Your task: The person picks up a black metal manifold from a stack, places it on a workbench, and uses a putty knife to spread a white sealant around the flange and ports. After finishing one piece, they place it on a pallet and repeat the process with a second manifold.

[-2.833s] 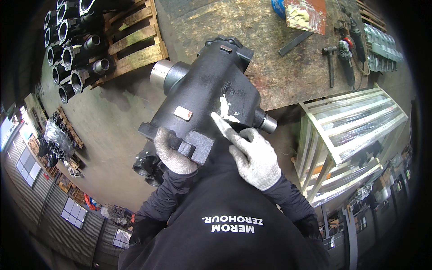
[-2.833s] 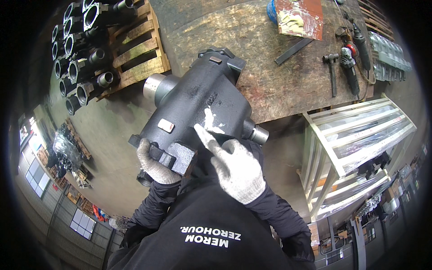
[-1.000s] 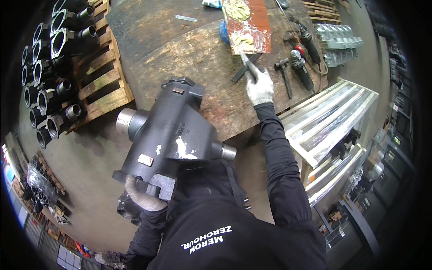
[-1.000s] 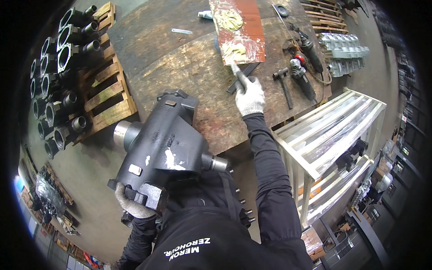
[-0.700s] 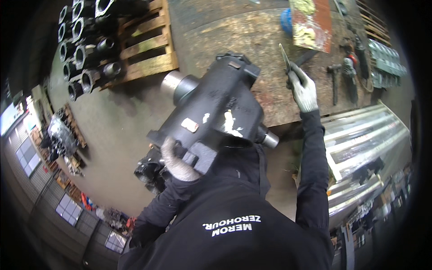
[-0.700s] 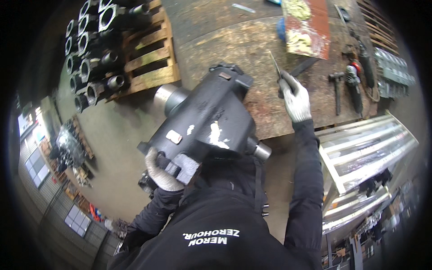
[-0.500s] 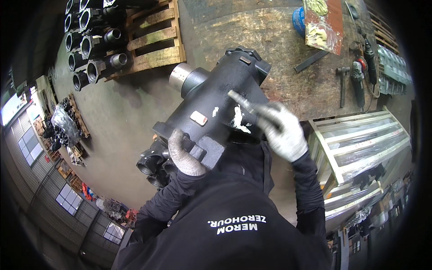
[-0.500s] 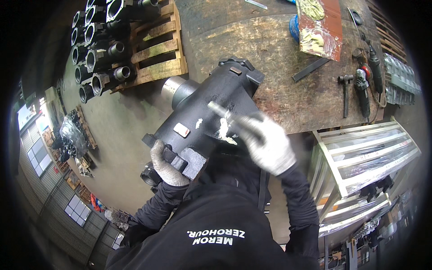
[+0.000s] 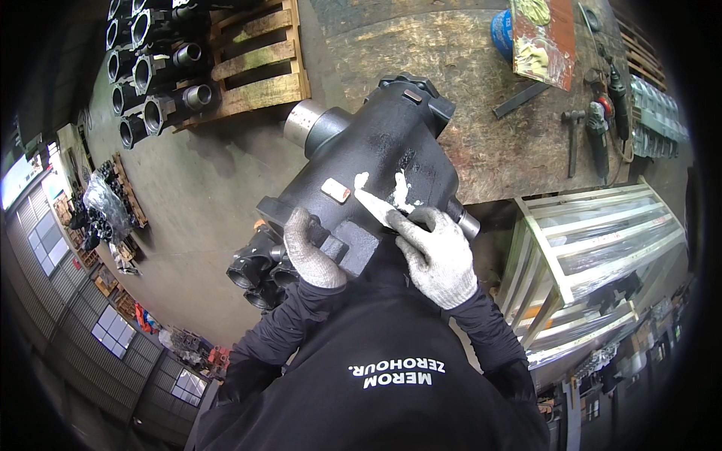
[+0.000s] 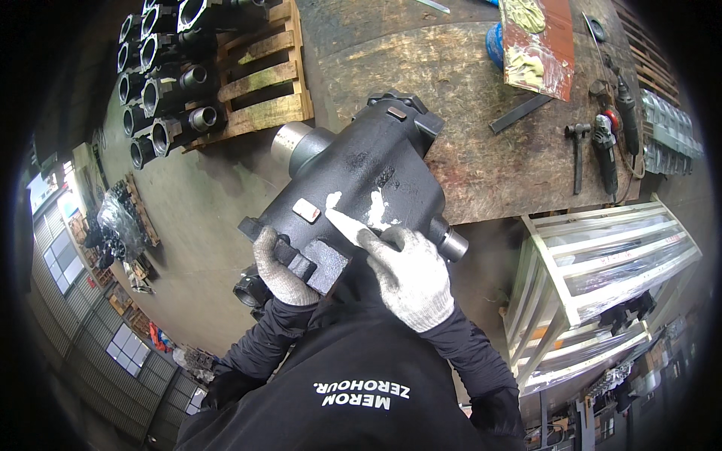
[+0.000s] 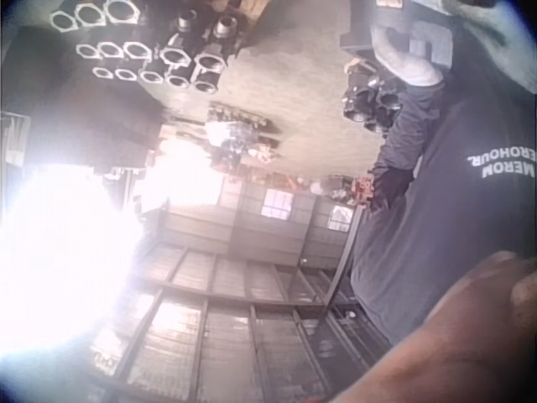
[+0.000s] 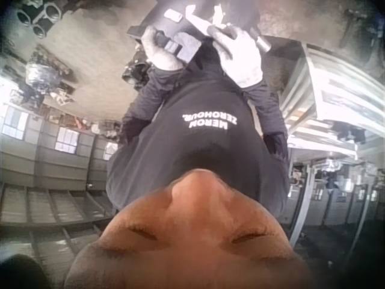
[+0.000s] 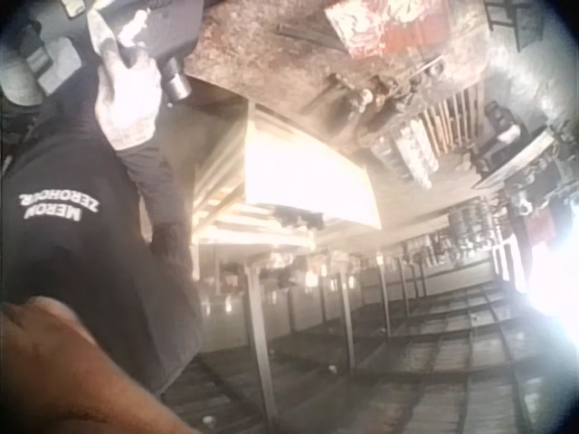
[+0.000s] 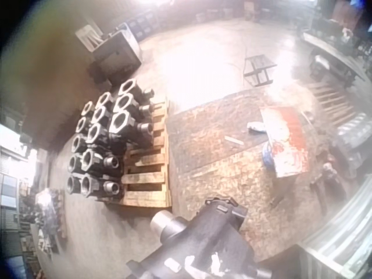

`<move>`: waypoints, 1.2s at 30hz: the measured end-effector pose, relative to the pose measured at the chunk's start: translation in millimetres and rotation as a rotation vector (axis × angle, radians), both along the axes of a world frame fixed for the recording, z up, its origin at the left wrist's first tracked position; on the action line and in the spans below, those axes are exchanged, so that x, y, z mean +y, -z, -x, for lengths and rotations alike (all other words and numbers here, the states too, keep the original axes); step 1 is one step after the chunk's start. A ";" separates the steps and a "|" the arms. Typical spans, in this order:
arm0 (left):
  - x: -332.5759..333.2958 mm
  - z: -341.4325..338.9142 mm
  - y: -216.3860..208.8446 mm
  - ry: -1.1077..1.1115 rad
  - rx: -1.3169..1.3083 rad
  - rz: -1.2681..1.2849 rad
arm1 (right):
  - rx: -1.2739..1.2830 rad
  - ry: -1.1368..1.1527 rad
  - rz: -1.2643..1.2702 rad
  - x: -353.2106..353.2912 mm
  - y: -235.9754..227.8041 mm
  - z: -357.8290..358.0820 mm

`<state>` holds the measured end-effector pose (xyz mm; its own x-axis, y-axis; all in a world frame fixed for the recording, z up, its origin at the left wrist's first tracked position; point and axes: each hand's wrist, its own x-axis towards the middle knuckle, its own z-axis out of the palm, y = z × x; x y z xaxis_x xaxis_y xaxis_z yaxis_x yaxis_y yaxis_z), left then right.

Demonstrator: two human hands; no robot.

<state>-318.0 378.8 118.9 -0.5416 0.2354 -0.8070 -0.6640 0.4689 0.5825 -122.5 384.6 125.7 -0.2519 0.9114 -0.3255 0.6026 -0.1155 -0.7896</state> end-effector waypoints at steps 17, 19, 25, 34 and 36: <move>0.2 5.6 3.1 0.006 -0.069 -0.024 | 0.034 0.022 0.053 -4.4 -9.3 2.9; 2.6 4.3 0.9 0.014 -0.055 0.022 | 0.016 0.075 0.052 -2.4 -5.4 3.7; 15.3 -9.5 -9.4 0.073 -0.165 -0.211 | -0.025 0.016 0.024 -5.4 -3.5 6.1; 15.8 -6.0 -5.5 0.034 -0.027 -0.067 | -0.069 0.034 -0.009 1.4 -1.0 9.1; 14.4 -4.4 -2.6 0.028 -0.009 0.014 | -0.074 0.022 -0.034 1.9 1.0 8.3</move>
<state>-313.5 393.2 121.5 -0.5278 0.2388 -0.8151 -0.6554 0.4959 0.5697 -130.8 386.6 124.7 -0.2077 0.9274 -0.3111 0.6573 -0.1032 -0.7465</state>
